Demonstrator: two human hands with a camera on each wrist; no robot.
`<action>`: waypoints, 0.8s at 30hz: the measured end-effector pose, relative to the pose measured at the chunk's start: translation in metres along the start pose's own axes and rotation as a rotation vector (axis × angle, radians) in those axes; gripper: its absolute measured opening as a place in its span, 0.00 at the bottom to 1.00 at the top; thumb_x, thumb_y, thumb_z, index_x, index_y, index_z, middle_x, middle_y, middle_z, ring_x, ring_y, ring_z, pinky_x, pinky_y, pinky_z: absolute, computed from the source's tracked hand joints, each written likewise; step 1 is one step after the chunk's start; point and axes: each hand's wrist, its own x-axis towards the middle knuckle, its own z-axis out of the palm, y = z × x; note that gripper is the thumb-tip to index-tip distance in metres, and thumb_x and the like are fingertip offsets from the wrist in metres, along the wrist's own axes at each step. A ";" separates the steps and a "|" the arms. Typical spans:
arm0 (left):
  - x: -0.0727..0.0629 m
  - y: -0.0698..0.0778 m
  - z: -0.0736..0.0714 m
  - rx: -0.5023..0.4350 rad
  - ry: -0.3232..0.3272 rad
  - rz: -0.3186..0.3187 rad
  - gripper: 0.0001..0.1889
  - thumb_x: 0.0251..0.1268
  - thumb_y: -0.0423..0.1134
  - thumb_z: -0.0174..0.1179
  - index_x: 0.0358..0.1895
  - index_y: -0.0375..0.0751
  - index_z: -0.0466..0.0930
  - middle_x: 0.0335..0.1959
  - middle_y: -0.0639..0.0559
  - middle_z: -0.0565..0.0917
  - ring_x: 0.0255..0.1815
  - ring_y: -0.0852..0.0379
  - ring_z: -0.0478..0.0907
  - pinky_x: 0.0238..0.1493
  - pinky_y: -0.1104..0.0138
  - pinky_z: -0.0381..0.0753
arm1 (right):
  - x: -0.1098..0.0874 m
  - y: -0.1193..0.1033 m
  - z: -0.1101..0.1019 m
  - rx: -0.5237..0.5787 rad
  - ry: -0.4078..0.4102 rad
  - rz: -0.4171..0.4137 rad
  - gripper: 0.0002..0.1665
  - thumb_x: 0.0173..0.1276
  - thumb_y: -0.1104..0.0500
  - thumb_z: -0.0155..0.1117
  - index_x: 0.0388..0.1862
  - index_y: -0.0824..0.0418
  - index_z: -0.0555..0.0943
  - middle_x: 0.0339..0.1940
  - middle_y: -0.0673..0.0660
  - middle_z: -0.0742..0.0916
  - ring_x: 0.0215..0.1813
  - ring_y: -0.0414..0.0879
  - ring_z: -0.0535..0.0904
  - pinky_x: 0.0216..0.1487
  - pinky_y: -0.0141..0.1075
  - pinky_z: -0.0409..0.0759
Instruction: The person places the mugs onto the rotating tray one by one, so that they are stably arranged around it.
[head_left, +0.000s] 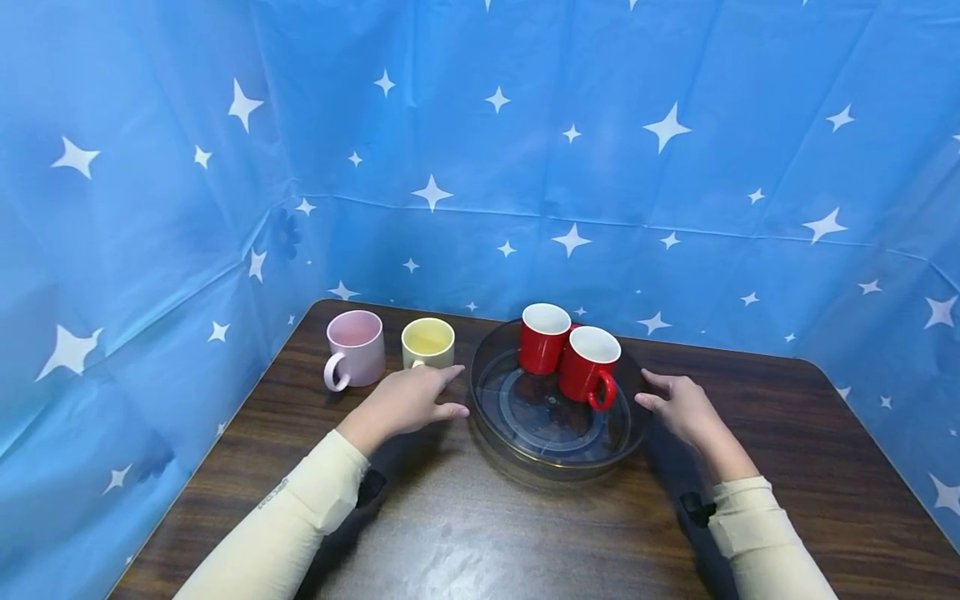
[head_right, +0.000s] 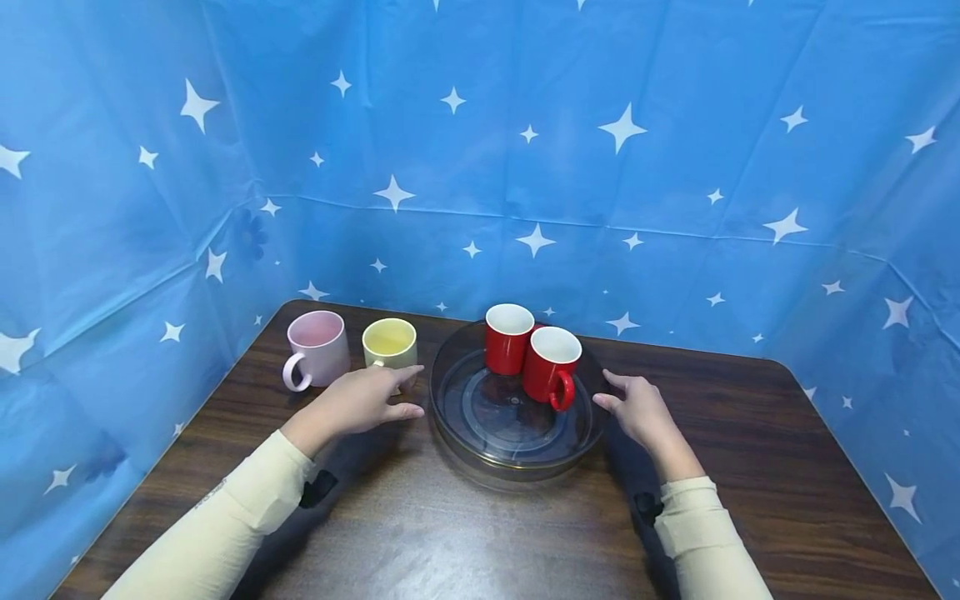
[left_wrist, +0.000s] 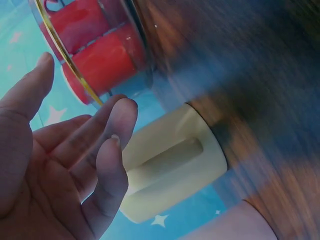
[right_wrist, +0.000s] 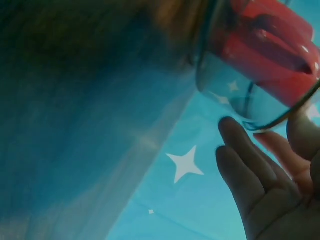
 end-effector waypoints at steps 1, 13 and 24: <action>0.000 0.000 0.001 0.002 0.003 0.001 0.37 0.66 0.57 0.66 0.72 0.39 0.72 0.59 0.40 0.84 0.55 0.46 0.84 0.53 0.47 0.83 | 0.001 0.001 0.001 -0.006 0.039 -0.003 0.34 0.75 0.56 0.63 0.74 0.70 0.68 0.67 0.76 0.75 0.63 0.71 0.77 0.59 0.62 0.77; 0.000 -0.003 0.004 0.035 0.107 -0.001 0.18 0.66 0.54 0.68 0.46 0.43 0.85 0.33 0.51 0.87 0.32 0.53 0.83 0.33 0.54 0.84 | -0.010 -0.005 -0.005 -0.015 0.150 -0.008 0.32 0.79 0.51 0.58 0.69 0.75 0.72 0.64 0.77 0.78 0.64 0.72 0.75 0.59 0.63 0.76; -0.002 -0.009 0.001 0.088 0.293 -0.174 0.15 0.67 0.47 0.67 0.26 0.44 0.79 0.17 0.51 0.78 0.19 0.52 0.75 0.19 0.55 0.77 | -0.023 -0.012 -0.007 0.034 -0.200 -0.058 0.55 0.69 0.51 0.70 0.77 0.79 0.51 0.68 0.79 0.73 0.68 0.72 0.72 0.63 0.63 0.73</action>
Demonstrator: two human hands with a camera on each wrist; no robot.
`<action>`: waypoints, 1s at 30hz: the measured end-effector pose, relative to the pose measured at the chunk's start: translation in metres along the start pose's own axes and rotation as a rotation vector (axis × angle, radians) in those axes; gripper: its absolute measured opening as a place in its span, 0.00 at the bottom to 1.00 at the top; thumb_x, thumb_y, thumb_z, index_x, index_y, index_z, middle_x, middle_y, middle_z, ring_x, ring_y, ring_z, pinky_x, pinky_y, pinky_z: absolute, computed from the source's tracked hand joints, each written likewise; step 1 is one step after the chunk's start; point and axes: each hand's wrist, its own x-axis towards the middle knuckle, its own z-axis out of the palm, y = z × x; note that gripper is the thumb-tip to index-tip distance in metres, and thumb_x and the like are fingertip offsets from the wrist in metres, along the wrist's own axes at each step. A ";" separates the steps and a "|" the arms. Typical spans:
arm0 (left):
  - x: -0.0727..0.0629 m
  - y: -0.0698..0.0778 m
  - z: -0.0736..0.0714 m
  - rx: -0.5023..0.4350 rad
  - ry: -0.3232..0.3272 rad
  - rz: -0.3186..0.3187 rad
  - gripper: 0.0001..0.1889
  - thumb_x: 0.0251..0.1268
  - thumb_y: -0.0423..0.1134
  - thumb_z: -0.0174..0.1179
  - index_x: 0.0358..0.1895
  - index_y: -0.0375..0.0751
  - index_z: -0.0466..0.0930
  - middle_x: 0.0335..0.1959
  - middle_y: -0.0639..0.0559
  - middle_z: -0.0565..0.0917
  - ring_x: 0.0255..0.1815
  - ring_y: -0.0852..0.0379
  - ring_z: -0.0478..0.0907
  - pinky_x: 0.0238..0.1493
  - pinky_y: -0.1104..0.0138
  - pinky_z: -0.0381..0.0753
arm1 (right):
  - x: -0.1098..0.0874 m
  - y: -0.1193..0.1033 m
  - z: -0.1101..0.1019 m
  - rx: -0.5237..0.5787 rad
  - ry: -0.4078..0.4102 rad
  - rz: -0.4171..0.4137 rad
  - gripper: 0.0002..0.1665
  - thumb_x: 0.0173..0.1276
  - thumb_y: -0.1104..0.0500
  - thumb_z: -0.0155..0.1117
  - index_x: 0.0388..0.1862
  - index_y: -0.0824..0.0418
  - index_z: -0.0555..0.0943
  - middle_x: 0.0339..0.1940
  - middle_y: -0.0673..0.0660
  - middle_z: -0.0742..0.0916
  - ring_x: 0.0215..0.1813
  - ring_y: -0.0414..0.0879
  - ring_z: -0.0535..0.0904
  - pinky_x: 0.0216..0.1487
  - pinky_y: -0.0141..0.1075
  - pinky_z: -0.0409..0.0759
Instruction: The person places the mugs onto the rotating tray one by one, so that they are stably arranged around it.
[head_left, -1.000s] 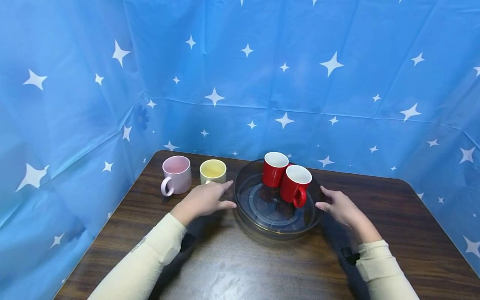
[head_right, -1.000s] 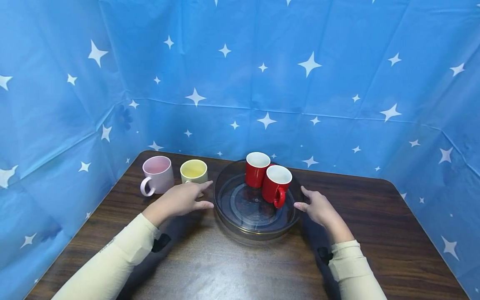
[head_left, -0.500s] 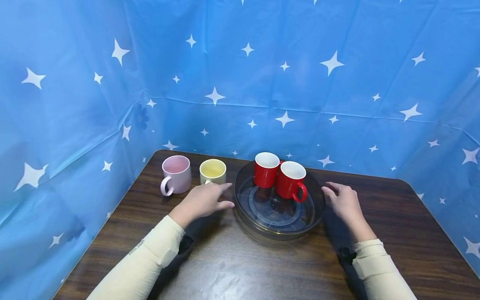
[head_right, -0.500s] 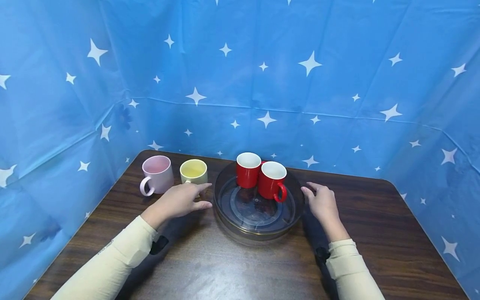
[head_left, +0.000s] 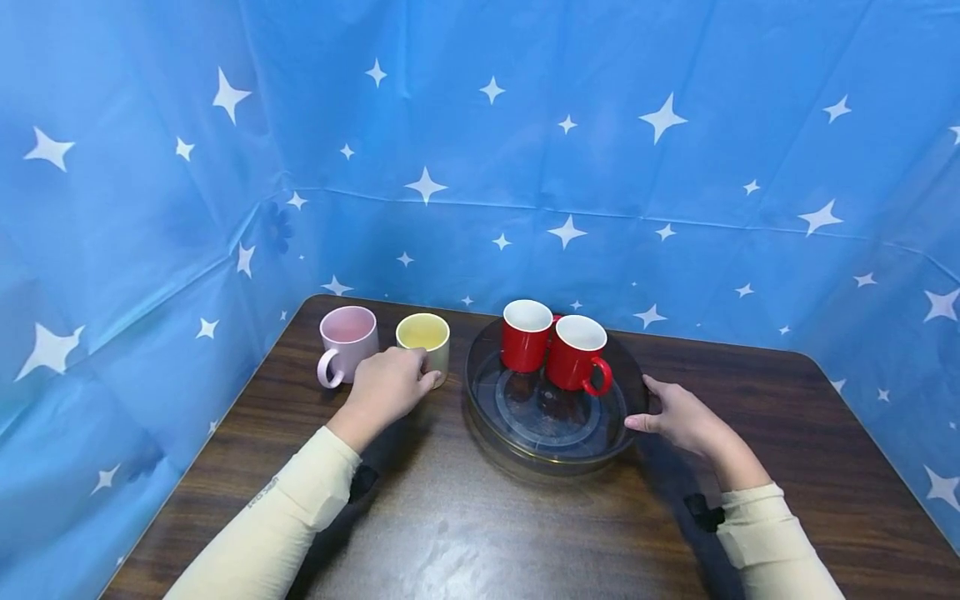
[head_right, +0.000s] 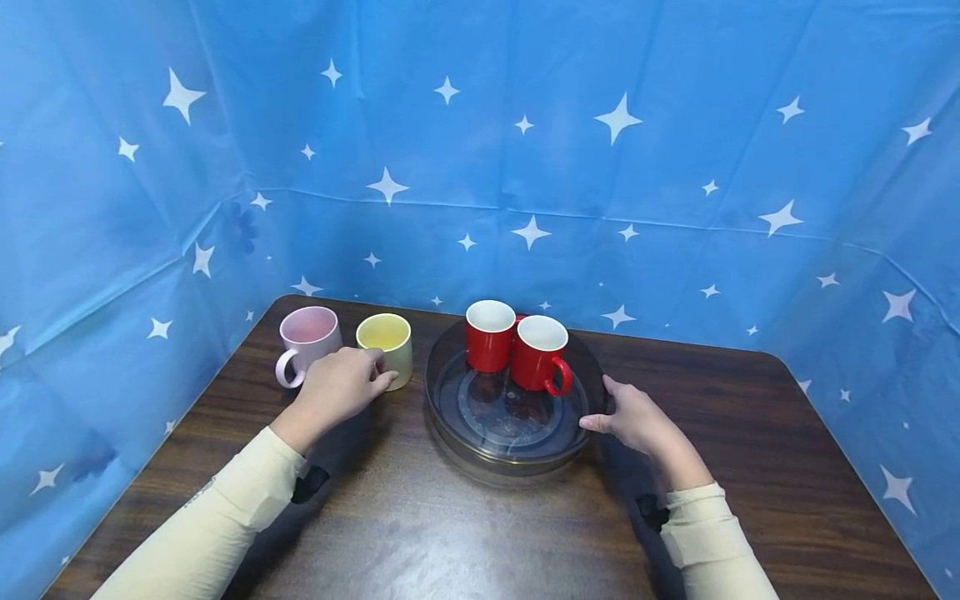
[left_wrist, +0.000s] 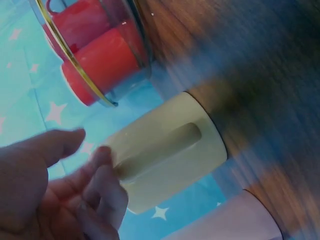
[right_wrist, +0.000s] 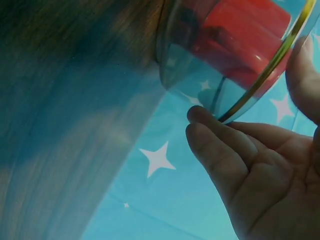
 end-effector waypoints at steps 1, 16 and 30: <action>0.000 -0.001 -0.001 0.003 0.007 -0.019 0.16 0.67 0.47 0.66 0.24 0.44 0.77 0.17 0.51 0.77 0.18 0.51 0.74 0.18 0.55 0.76 | 0.001 0.000 0.000 0.001 0.004 -0.002 0.54 0.69 0.53 0.70 0.78 0.79 0.50 0.68 0.79 0.73 0.68 0.72 0.72 0.63 0.63 0.72; -0.006 -0.008 -0.004 -0.037 0.025 -0.217 0.16 0.65 0.46 0.66 0.35 0.36 0.76 0.23 0.44 0.79 0.24 0.43 0.79 0.22 0.52 0.75 | 0.020 0.013 -0.004 -0.042 0.110 0.040 0.39 0.76 0.58 0.62 0.78 0.71 0.60 0.67 0.77 0.75 0.66 0.70 0.74 0.62 0.62 0.75; -0.004 -0.017 -0.001 -0.142 -0.104 -0.224 0.17 0.68 0.42 0.62 0.20 0.43 0.74 0.17 0.50 0.76 0.20 0.50 0.74 0.20 0.59 0.70 | 0.030 0.019 0.003 -0.049 0.366 0.077 0.26 0.78 0.57 0.61 0.68 0.71 0.76 0.39 0.68 0.89 0.40 0.57 0.85 0.45 0.52 0.82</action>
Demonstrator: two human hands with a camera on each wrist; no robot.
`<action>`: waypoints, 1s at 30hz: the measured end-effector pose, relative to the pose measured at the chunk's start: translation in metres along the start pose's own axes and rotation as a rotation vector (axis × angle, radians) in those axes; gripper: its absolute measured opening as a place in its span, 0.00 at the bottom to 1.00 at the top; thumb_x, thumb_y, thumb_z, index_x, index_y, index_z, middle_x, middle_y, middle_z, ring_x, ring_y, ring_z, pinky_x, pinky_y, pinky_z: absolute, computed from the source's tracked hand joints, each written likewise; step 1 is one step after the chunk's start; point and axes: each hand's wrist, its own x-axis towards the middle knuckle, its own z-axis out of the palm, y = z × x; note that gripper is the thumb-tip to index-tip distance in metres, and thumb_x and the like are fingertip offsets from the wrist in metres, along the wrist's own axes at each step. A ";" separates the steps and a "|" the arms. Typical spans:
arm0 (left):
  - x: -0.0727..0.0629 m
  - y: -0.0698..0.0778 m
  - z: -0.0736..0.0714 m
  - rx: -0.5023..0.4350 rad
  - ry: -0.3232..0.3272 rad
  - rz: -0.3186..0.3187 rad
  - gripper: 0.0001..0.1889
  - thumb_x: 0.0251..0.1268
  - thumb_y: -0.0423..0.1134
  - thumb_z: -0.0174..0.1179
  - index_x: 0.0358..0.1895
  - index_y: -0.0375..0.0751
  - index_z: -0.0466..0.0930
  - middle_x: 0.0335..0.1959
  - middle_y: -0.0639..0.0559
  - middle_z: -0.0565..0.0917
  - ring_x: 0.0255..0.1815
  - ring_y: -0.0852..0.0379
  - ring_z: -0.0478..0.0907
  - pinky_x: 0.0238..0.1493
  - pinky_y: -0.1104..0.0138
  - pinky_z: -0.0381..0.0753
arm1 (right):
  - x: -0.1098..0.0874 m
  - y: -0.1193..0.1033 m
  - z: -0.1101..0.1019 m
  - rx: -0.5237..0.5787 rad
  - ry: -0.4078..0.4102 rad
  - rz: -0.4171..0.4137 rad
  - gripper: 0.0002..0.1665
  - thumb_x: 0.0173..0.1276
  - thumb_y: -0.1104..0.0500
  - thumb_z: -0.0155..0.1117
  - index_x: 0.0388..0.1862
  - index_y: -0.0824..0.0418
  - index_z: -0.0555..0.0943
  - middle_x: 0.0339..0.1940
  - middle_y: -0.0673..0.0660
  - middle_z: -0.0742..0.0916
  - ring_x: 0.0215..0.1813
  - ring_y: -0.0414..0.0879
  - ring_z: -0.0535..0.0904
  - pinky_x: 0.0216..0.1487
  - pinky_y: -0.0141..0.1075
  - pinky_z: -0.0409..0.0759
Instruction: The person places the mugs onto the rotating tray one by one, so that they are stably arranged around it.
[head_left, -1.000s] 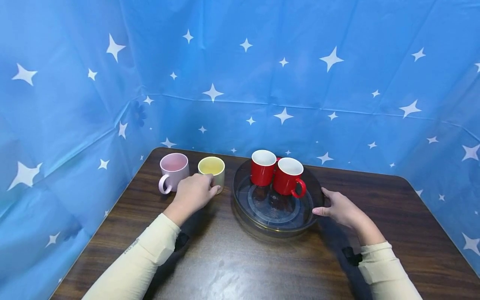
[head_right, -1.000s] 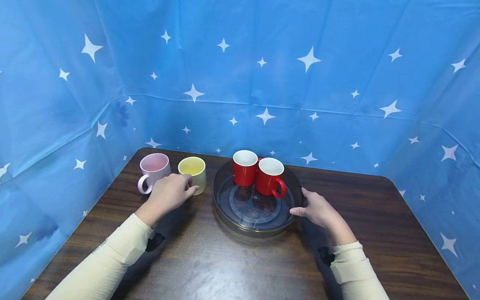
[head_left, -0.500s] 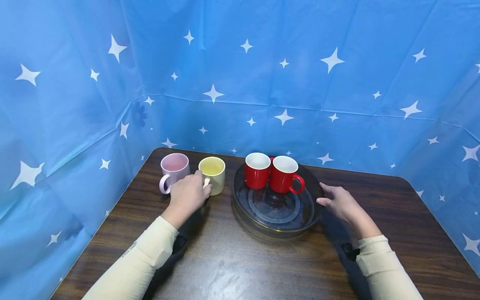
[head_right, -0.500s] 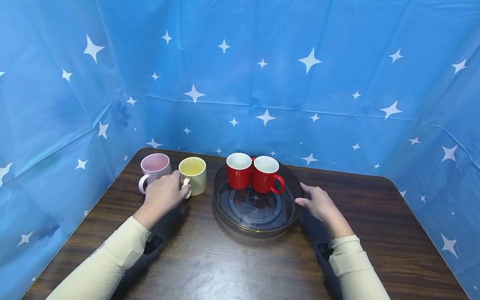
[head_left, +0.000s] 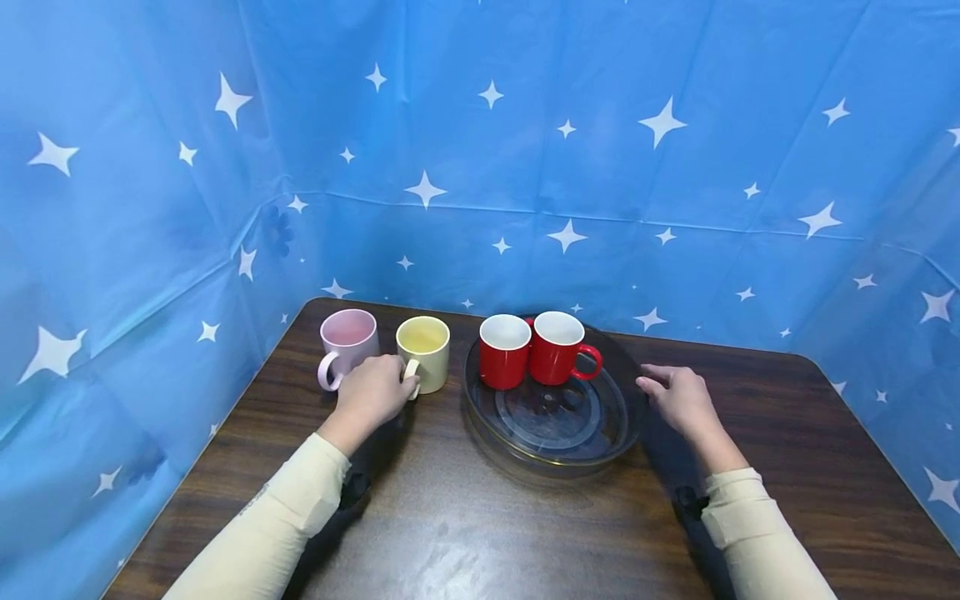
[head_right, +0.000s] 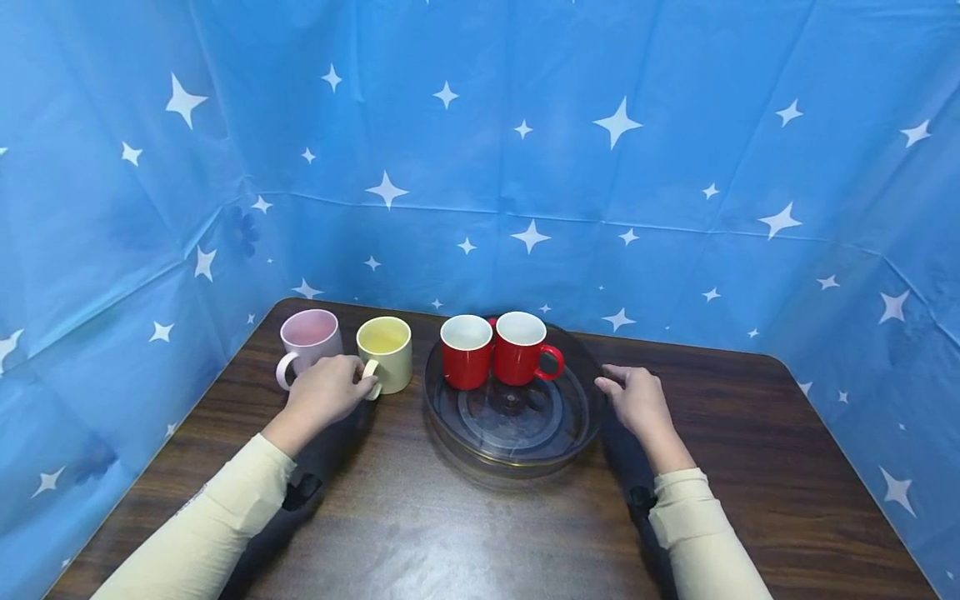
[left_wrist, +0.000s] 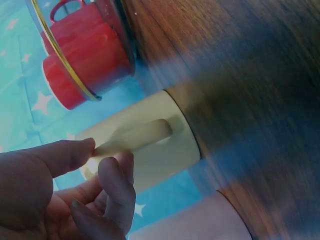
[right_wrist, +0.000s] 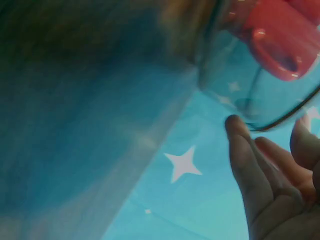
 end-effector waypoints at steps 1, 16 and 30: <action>0.000 0.000 0.001 -0.003 -0.004 0.002 0.17 0.68 0.43 0.62 0.20 0.43 0.75 0.17 0.50 0.76 0.20 0.50 0.74 0.20 0.59 0.71 | -0.002 -0.001 -0.001 0.000 0.000 -0.002 0.26 0.78 0.56 0.60 0.67 0.71 0.76 0.44 0.70 0.89 0.45 0.61 0.85 0.48 0.54 0.81; -0.001 0.001 0.002 0.003 0.020 0.035 0.19 0.69 0.44 0.64 0.20 0.43 0.74 0.17 0.49 0.76 0.20 0.50 0.74 0.19 0.59 0.71 | -0.001 -0.011 -0.003 -0.040 -0.232 -0.024 0.37 0.79 0.58 0.58 0.77 0.75 0.58 0.71 0.78 0.70 0.70 0.72 0.68 0.64 0.62 0.72; -0.020 0.025 -0.007 0.301 0.275 0.157 0.15 0.60 0.42 0.73 0.32 0.34 0.80 0.21 0.41 0.82 0.20 0.42 0.82 0.16 0.53 0.77 | 0.013 -0.013 -0.003 -0.057 -0.235 -0.055 0.35 0.79 0.62 0.57 0.78 0.74 0.58 0.72 0.79 0.68 0.72 0.72 0.66 0.66 0.63 0.69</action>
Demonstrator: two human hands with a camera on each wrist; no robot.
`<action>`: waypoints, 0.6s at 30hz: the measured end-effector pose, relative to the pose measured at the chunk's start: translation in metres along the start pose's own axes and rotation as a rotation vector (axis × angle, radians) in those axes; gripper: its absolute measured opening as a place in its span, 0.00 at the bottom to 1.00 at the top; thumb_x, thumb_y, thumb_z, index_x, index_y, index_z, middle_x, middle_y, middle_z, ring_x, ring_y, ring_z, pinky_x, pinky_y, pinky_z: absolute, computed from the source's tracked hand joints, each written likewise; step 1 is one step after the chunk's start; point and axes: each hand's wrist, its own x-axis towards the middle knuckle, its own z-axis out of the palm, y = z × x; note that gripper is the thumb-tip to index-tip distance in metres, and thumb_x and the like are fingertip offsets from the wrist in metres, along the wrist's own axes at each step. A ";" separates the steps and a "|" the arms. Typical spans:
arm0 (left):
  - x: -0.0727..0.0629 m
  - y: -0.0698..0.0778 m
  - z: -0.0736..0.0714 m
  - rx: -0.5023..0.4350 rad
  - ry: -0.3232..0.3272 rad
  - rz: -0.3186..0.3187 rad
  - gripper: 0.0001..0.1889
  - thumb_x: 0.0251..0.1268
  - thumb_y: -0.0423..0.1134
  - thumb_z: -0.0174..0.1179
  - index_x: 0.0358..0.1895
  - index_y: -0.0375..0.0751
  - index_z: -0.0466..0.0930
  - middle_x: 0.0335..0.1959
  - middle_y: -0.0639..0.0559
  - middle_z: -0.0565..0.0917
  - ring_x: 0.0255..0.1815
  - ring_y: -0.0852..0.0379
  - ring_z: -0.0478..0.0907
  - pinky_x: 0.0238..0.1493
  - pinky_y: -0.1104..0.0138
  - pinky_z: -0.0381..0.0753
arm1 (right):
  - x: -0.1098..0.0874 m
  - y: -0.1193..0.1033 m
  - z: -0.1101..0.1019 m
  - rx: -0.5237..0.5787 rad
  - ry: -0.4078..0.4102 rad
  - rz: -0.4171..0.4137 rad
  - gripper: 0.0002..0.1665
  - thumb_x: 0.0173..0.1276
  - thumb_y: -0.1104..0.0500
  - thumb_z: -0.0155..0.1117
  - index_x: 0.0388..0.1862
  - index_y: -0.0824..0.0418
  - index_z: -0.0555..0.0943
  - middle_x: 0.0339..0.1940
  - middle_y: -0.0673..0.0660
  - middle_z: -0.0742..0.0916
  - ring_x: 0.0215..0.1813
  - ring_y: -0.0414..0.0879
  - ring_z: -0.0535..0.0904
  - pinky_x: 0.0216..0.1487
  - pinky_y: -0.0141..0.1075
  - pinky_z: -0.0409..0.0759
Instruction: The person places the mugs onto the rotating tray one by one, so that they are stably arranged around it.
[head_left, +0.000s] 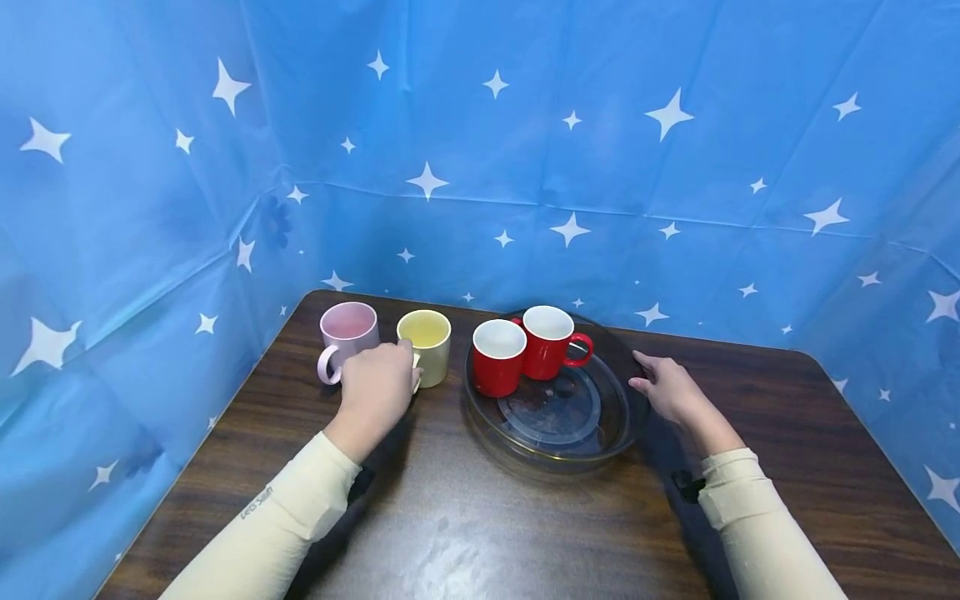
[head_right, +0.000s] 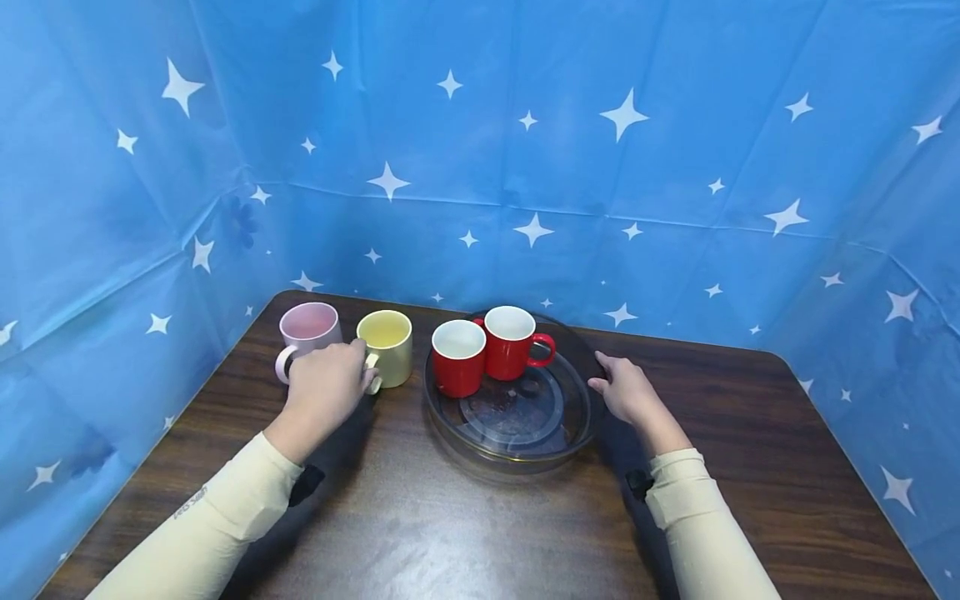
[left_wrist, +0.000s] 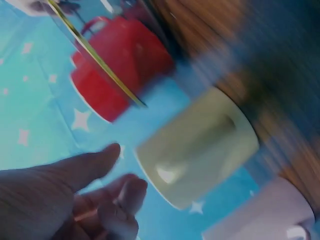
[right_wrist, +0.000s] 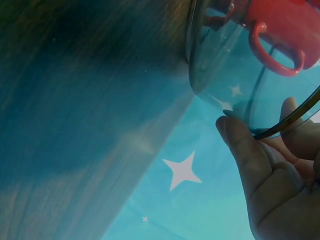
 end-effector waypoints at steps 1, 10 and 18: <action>-0.001 0.002 -0.001 -0.002 -0.002 0.020 0.15 0.60 0.42 0.73 0.31 0.34 0.80 0.20 0.42 0.82 0.20 0.43 0.81 0.15 0.53 0.77 | 0.001 -0.001 0.000 0.001 0.000 0.000 0.35 0.79 0.62 0.57 0.78 0.73 0.58 0.72 0.78 0.68 0.72 0.71 0.66 0.66 0.63 0.69; -0.001 0.024 0.014 -0.193 -0.329 0.047 0.31 0.59 0.59 0.71 0.57 0.37 0.83 0.41 0.39 0.89 0.37 0.42 0.87 0.28 0.50 0.84 | 0.007 -0.004 -0.001 -0.027 -0.016 -0.014 0.34 0.79 0.64 0.55 0.78 0.74 0.57 0.61 0.80 0.77 0.54 0.63 0.79 0.54 0.55 0.77; -0.004 0.030 0.032 -0.323 -0.389 0.023 0.49 0.59 0.64 0.68 0.75 0.34 0.66 0.61 0.35 0.81 0.55 0.42 0.84 0.43 0.45 0.85 | 0.004 -0.021 0.000 -0.107 0.032 0.004 0.34 0.80 0.63 0.53 0.76 0.80 0.56 0.72 0.81 0.65 0.73 0.74 0.63 0.69 0.64 0.65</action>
